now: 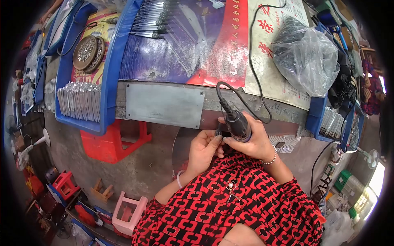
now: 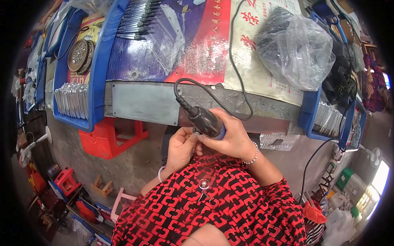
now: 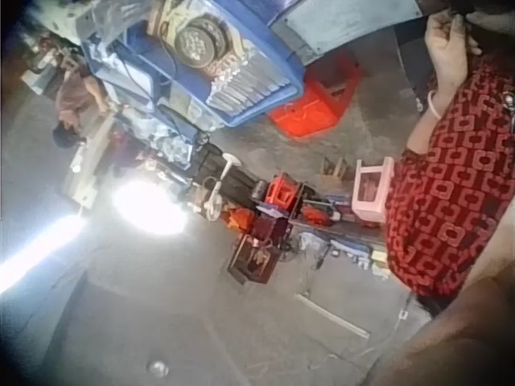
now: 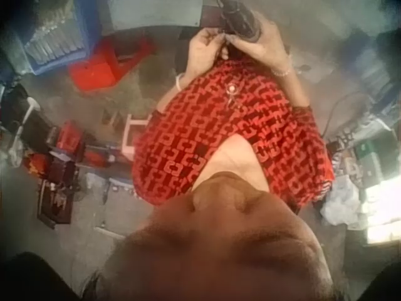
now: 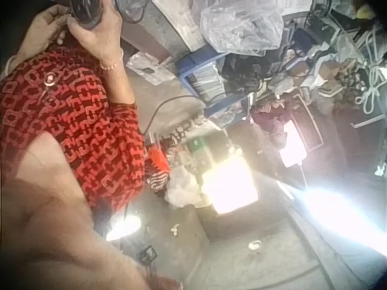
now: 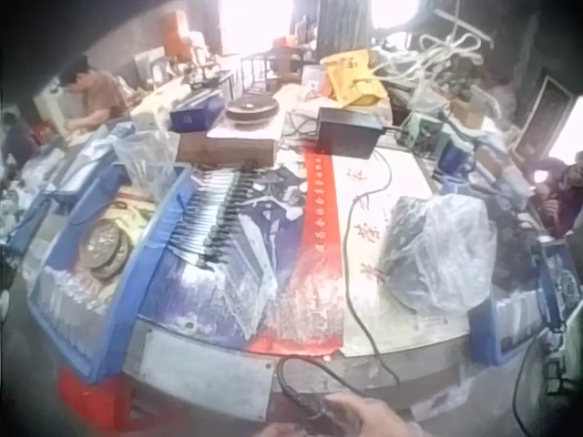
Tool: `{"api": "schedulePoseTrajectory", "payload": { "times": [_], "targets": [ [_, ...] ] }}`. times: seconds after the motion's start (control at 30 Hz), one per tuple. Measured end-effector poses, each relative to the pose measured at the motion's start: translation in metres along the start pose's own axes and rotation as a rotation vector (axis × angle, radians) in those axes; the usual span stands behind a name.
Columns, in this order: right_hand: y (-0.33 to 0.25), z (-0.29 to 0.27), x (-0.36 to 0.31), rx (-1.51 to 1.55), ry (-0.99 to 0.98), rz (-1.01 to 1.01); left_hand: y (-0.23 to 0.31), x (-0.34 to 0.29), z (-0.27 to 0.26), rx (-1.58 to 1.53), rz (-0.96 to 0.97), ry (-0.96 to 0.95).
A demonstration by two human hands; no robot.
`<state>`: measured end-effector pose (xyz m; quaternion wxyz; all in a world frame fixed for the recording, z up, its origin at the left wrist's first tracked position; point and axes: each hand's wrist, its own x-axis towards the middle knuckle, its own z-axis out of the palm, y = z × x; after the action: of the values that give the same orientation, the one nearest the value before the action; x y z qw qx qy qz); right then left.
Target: The person assembles small metal pins and plastic tubes into a finished assembly using a handheld electric screwdriver.
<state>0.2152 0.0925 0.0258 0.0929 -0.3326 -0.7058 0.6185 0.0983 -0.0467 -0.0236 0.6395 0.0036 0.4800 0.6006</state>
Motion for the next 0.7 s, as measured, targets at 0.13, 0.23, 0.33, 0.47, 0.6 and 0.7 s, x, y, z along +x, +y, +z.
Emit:
{"api": "schedulePoseTrajectory", "payload": {
  "times": [0.13, 0.23, 0.33, 0.47, 0.6, 0.7],
  "targets": [
    [-0.007, 0.004, 0.008, -0.022, -0.03, 0.09, 0.001, 0.003, -0.001, 0.017, -0.025, 0.048],
    [-0.007, 0.005, 0.014, -0.054, -0.029, 0.085, 0.003, 0.004, -0.001, 0.093, -0.019, 0.046],
    [-0.01, 0.004, 0.015, -0.082, -0.052, 0.141, 0.004, 0.005, -0.002, 0.118, -0.057, -0.027],
    [-0.01, 0.009, 0.013, -0.161, -0.05, 0.117, 0.004, 0.005, -0.003, 0.077, -0.068, -0.066],
    [-0.01, 0.001, -0.001, -0.084, 0.093, -0.001, -0.001, 0.006, -0.005, 0.045, -0.085, -0.088],
    [-0.014, -0.006, -0.004, 0.319, 0.107, -0.501, 0.001, 0.006, -0.002, 0.0, -0.1, -0.089]
  ]
}}
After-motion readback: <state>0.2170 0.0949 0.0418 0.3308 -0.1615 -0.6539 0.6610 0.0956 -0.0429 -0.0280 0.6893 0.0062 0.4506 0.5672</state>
